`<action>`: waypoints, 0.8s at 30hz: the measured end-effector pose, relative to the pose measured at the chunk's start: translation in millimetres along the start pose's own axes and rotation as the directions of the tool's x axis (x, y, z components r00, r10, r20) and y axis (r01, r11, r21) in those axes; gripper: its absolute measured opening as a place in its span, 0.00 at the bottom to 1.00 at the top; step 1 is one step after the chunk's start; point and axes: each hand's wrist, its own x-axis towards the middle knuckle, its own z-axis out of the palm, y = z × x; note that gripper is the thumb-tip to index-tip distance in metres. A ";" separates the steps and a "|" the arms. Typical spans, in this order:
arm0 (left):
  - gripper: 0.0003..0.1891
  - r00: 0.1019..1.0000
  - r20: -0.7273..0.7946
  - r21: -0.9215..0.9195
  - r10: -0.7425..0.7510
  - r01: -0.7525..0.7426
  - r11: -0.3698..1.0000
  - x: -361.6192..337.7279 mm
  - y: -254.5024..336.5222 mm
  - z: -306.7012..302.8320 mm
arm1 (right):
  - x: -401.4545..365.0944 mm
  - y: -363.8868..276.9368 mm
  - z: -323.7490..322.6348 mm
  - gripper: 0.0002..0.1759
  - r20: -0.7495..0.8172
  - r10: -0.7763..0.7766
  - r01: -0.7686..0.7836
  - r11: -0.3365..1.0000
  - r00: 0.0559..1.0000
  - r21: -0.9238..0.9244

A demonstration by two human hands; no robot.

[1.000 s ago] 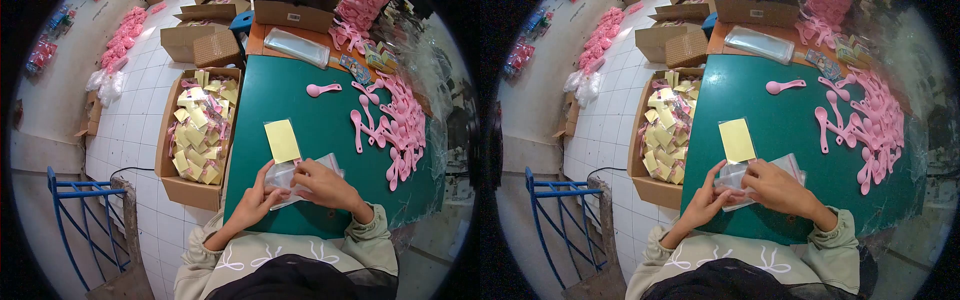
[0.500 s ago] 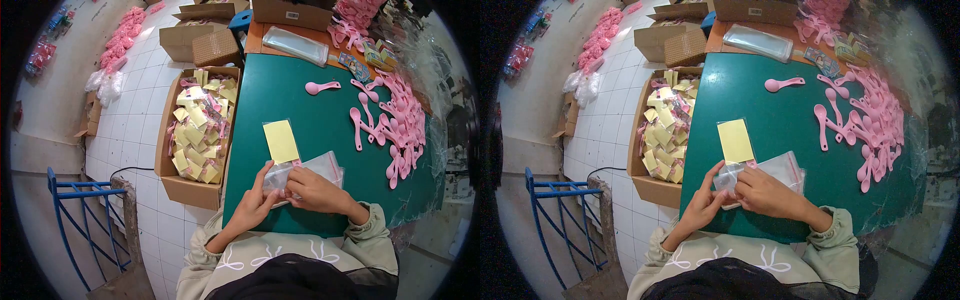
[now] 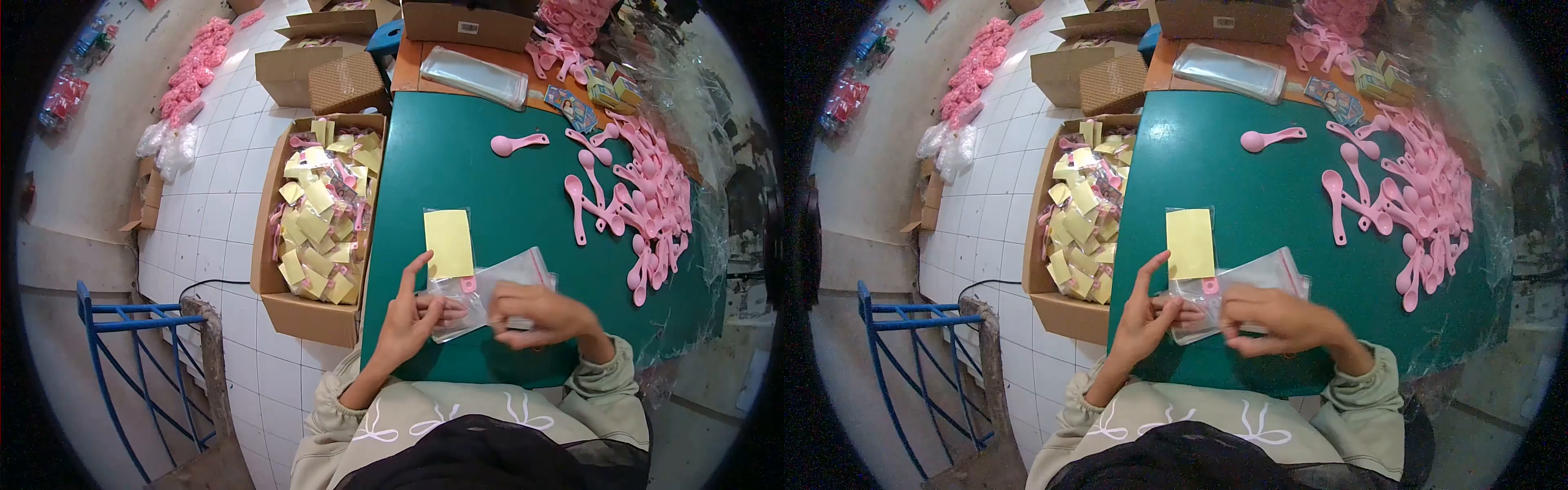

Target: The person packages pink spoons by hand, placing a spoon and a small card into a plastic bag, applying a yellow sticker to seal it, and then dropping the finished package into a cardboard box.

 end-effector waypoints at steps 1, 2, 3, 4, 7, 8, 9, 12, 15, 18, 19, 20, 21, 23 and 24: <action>0.27 0.999 0.044 -0.097 -0.023 0.027 0.995 -0.1 -4.8 -4.3 | -9.9 -4.2 -14.0 0.10 0.008 0.025 -0.025 0.999 1.000 0.046; 0.25 0.995 0.091 -0.194 -0.042 0.059 0.979 -0.1 -8.2 -7.0 | -22.9 -9.7 -35.9 0.11 -0.039 -0.004 0.006 0.999 0.999 0.048; 0.23 0.991 0.122 -0.194 -0.046 0.069 0.978 -0.1 -8.9 -8.5 | -40.4 -9.8 -60.2 0.11 -0.086 -0.034 0.039 0.998 0.996 0.049; 0.21 0.987 0.155 -0.191 -0.052 0.082 0.978 -0.4 -9.0 -10.4 | -68.0 -0.8 -82.8 0.11 -0.202 -0.071 0.092 0.991 0.977 0.097; 0.16 0.974 0.220 -0.163 -0.046 0.083 0.983 0.4 -14.5 -14.7 | -160.6 26.0 -171.1 0.11 -0.789 0.258 -0.449 0.893 0.557 -0.025; 0.15 0.971 0.234 -0.154 -0.040 0.078 0.985 -0.5 -16.5 -14.4 | -200.5 45.4 -212.3 0.18 -0.885 0.255 -0.786 0.593 0.390 -0.176; 0.14 0.971 0.233 -0.150 -0.046 0.083 0.985 -1.6 -16.2 -14.0 | -216.7 54.4 -222.2 0.18 -0.937 0.203 -0.907 0.376 0.283 -0.193; 0.12 0.978 0.207 -0.175 -0.033 0.070 0.982 -2.2 -15.0 -11.2 | -185.1 44.0 -177.8 0.23 -0.955 0.037 -0.926 0.261 0.293 -0.274; 0.12 0.987 0.162 -0.237 -0.014 0.053 0.970 -4.2 -14.4 -9.9 | -84.0 2.6 -82.3 0.30 -0.841 0.115 -0.726 0.574 0.528 -0.378; 0.12 0.987 0.155 -0.262 -0.041 0.081 0.962 -5.2 -2.5 -7.3 | -15.7 -0.8 -4.3 0.37 -0.502 0.102 -0.358 0.820 0.859 -0.446; 0.12 0.985 0.162 -0.267 -0.053 0.096 0.959 -7.1 1.9 -6.3 | -4.7 10.2 16.2 0.37 -0.457 0.060 -0.303 0.824 0.887 -0.478; 0.12 0.984 0.168 -0.270 -0.063 0.107 0.957 -8.1 4.3 -6.7 | 7.9 15.1 28.6 0.30 -0.465 -0.021 -0.249 0.823 0.885 -0.510; 0.13 0.981 0.188 -0.288 -0.054 0.108 0.952 -9.3 3.3 -7.8 | 10.2 20.6 30.8 0.27 -0.464 -0.020 -0.238 0.838 0.886 -0.491; 0.13 0.975 0.221 -0.327 -0.033 0.106 0.939 -13.5 0.9 -10.9 | 16.3 27.4 31.5 0.21 -0.454 -0.023 -0.210 0.866 0.890 -0.454; 0.12 0.979 0.199 -0.339 -0.043 0.110 0.934 -14.5 3.5 -14.4 | 16.6 26.3 31.5 0.12 -0.488 -0.010 -0.187 0.916 0.873 -0.354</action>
